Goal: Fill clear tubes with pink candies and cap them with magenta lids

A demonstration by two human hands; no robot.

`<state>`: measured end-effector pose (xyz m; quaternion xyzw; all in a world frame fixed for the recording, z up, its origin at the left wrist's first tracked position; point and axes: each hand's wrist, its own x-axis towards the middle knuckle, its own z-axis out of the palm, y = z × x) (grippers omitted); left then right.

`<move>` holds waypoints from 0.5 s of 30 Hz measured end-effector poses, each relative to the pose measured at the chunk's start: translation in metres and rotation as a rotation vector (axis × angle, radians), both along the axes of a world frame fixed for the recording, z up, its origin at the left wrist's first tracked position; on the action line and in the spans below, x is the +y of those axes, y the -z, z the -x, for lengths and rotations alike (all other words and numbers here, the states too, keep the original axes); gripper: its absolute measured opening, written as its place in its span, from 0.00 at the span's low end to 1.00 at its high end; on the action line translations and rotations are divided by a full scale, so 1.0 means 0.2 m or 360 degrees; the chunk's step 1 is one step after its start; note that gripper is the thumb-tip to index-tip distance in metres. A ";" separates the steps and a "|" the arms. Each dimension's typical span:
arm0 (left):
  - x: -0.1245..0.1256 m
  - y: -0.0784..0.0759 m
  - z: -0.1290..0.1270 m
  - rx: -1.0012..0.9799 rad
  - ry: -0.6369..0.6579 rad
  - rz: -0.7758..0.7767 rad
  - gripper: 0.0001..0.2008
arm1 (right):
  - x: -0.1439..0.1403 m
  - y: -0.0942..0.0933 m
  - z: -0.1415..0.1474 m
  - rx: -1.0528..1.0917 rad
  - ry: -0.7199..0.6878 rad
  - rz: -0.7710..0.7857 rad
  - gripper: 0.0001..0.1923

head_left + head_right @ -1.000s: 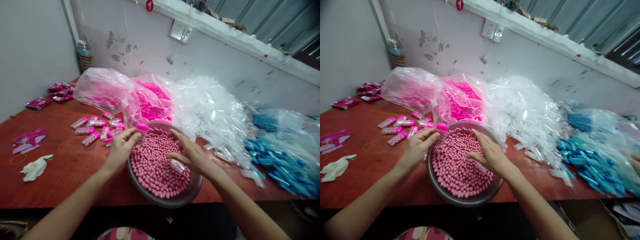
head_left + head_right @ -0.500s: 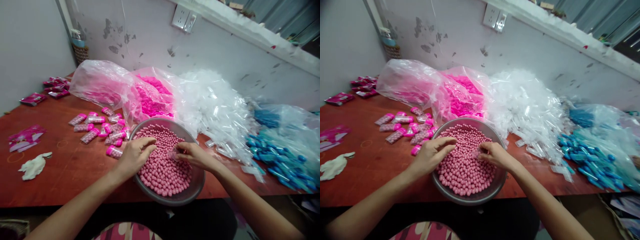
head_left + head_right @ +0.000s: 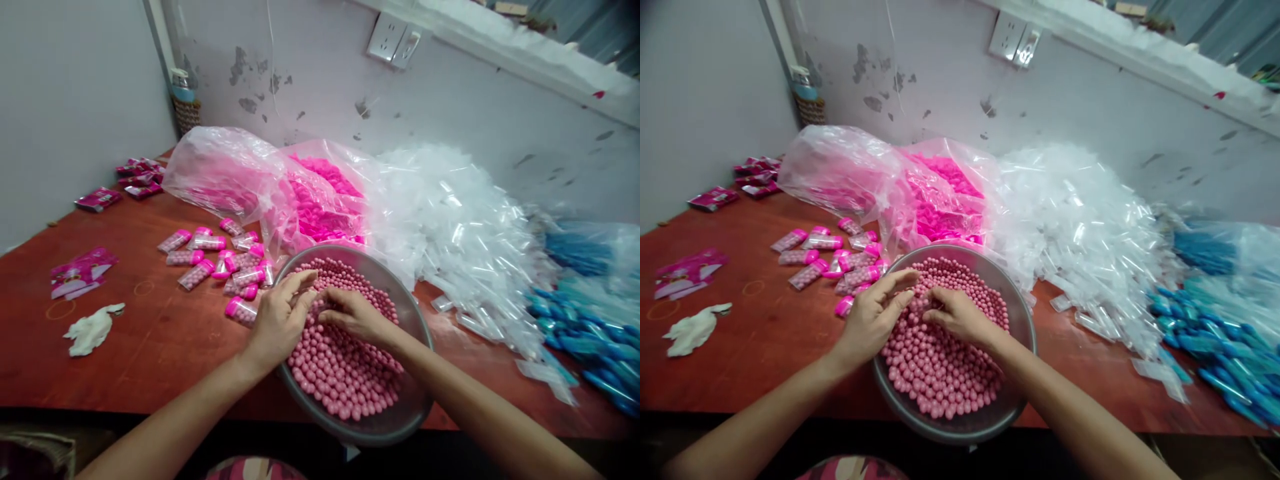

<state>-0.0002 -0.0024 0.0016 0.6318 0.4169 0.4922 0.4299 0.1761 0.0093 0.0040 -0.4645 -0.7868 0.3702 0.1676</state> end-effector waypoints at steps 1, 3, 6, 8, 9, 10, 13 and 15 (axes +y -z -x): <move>0.00 0.00 0.00 0.0011 0.0017 0.0017 0.16 | -0.01 -0.02 -0.01 0.0184 0.0084 0.0112 0.05; 0.00 -0.02 -0.01 0.0090 0.0081 0.0044 0.18 | -0.04 -0.06 -0.04 0.0492 0.0202 0.0280 0.06; 0.00 -0.06 -0.01 0.0246 0.0306 0.0053 0.14 | -0.08 -0.10 -0.05 0.0742 0.0320 0.0353 0.08; 0.01 -0.08 -0.01 0.0255 0.0417 0.0056 0.11 | -0.10 -0.11 -0.05 0.0798 0.0336 0.0328 0.11; 0.01 -0.08 0.00 0.0238 0.0434 0.0065 0.11 | -0.11 -0.11 -0.05 0.0793 0.0319 0.0286 0.13; 0.02 -0.08 0.00 0.0215 0.0433 0.0081 0.11 | -0.11 -0.12 -0.05 0.0762 0.0295 0.0213 0.16; 0.03 -0.08 0.00 0.0150 0.0502 0.0146 0.12 | -0.10 -0.14 -0.07 0.0497 0.0171 -0.0153 0.17; 0.04 -0.07 0.01 0.0109 0.0581 0.0170 0.12 | -0.10 -0.16 -0.08 0.0307 0.0074 -0.0374 0.13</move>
